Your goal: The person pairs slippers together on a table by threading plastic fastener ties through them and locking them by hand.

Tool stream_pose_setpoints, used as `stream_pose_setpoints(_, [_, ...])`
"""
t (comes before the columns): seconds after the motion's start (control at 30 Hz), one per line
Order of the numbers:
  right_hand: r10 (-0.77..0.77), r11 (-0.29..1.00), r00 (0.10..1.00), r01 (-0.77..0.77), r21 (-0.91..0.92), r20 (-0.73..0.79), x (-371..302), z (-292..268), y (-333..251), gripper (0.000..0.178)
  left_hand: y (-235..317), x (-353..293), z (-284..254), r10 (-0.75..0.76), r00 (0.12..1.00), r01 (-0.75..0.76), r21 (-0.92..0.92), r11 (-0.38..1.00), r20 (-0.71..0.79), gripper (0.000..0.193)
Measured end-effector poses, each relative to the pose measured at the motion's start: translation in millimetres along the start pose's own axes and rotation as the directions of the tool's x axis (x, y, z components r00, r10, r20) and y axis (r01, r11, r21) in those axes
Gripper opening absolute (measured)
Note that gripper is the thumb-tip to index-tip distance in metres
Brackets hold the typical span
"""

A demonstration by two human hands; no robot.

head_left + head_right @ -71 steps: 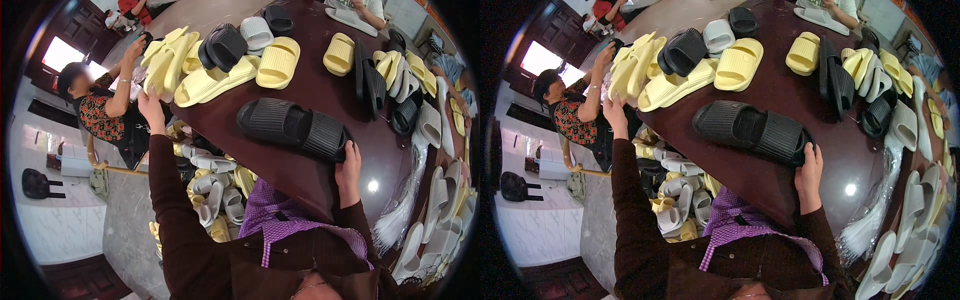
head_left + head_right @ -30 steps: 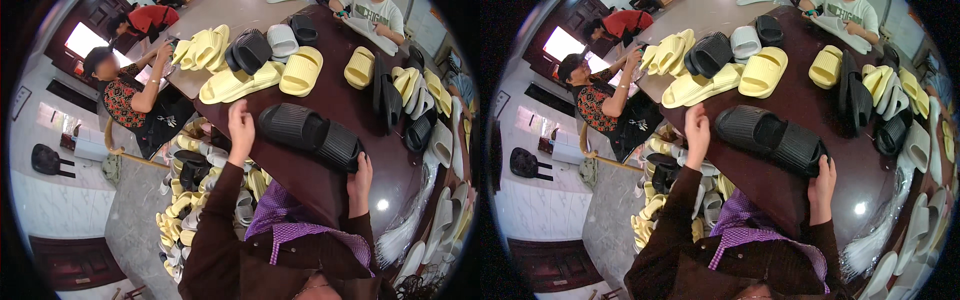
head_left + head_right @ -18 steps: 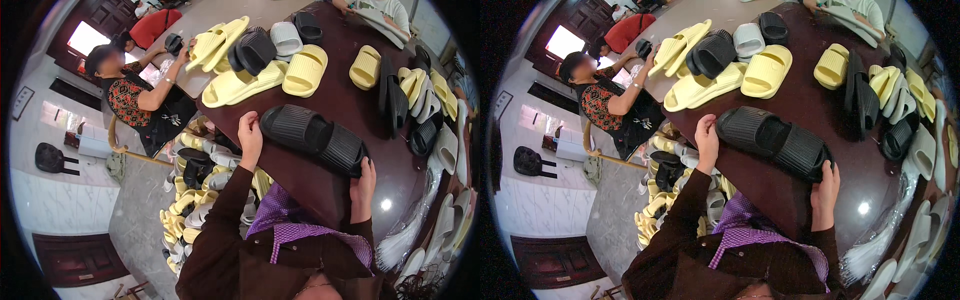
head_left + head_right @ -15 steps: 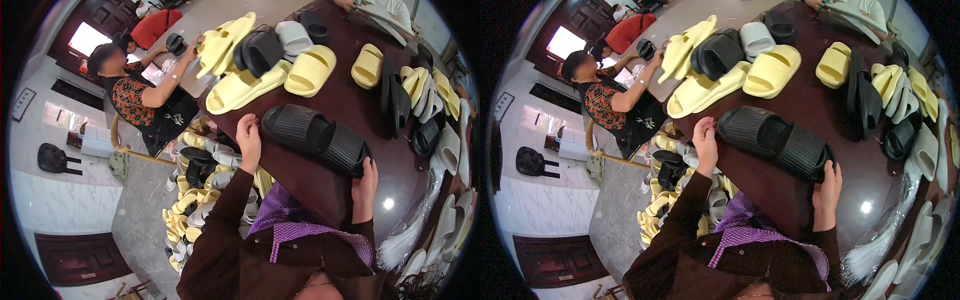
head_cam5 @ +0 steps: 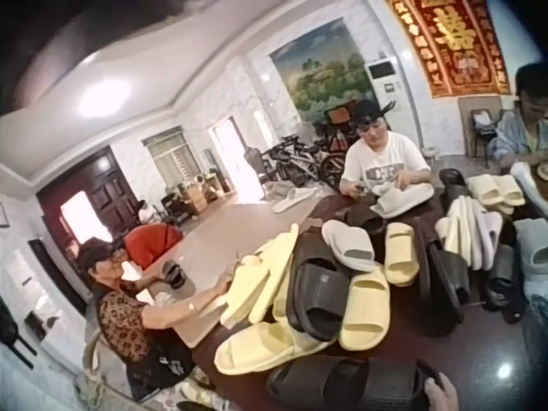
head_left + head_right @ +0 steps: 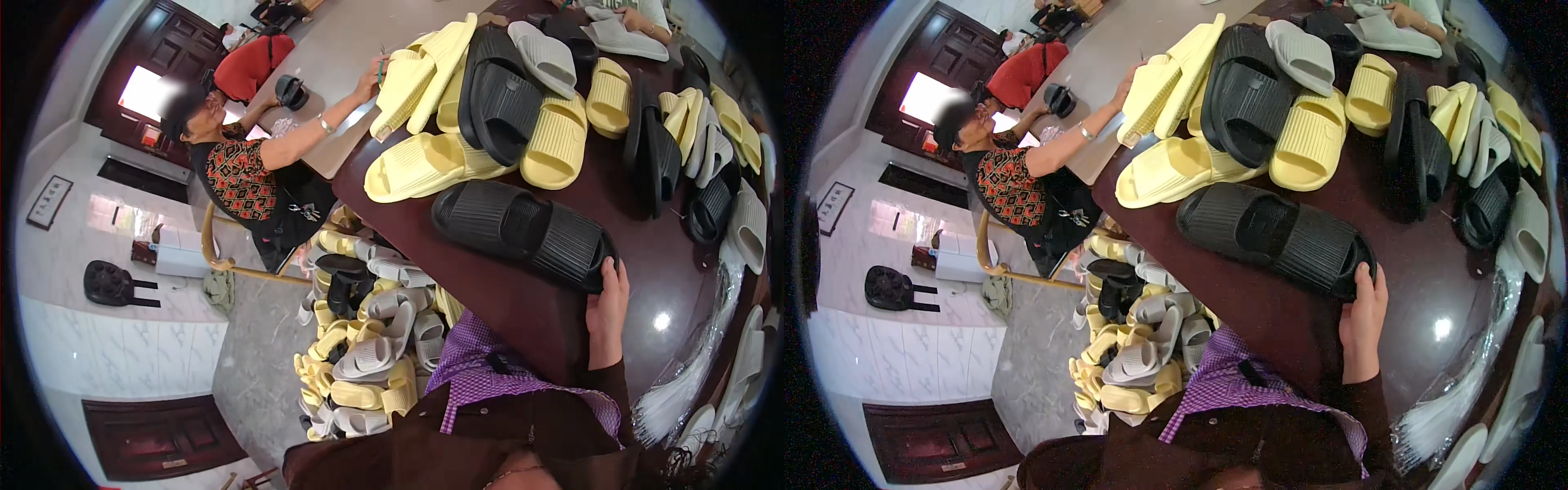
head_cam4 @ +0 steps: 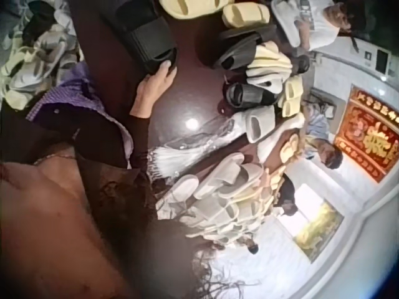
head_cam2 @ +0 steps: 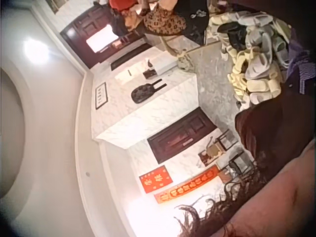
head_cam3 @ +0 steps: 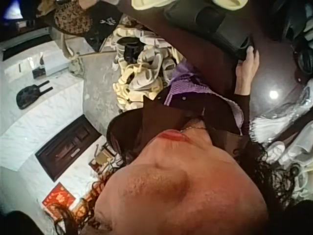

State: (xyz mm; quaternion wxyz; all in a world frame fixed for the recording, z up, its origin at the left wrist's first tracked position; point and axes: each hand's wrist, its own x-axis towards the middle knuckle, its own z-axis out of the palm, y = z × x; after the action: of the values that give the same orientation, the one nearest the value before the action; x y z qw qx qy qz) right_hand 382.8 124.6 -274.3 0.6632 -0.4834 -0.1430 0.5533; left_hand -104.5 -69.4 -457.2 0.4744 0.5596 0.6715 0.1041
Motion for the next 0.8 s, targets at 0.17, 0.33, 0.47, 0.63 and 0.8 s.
stream_pose_setpoints(0.17, [-0.004, 1.000, 0.999, 0.003, -0.010, -0.052, -2, 5, -2, 0.022, 0, -2, -3, -0.032, 0.997, 0.033, -0.011, 0.999, 0.067, 0.012])
stream_pose_setpoints(0.33, [-0.024, 1.000, 0.999, 0.023, -0.016, -0.048, 0, -3, 0, 0.025, 3, -18, -5, -0.079, 0.986, 0.083, -0.021, 0.996, 0.148, 0.011])
stream_pose_setpoints(0.47, [-0.014, 0.998, 0.999, 0.012, -0.056, -0.047, 4, -5, 0, 0.037, 14, -18, -4, -0.101, 0.967, 0.108, -0.019, 0.994, 0.232, 0.011])
stream_pose_setpoints(0.63, [-0.019, 0.998, 0.999, 0.017, -0.056, -0.033, 4, -5, -1, 0.032, 30, -20, 1, -0.137, 0.930, 0.150, -0.014, 0.989, 0.341, 0.011])
stream_pose_setpoints(0.8, [-0.032, 0.999, 0.999, 0.031, -0.035, -0.030, 6, -2, -1, 0.021, 47, -26, 2, -0.186, 0.880, 0.210, -0.006, 0.978, 0.436, 0.011])
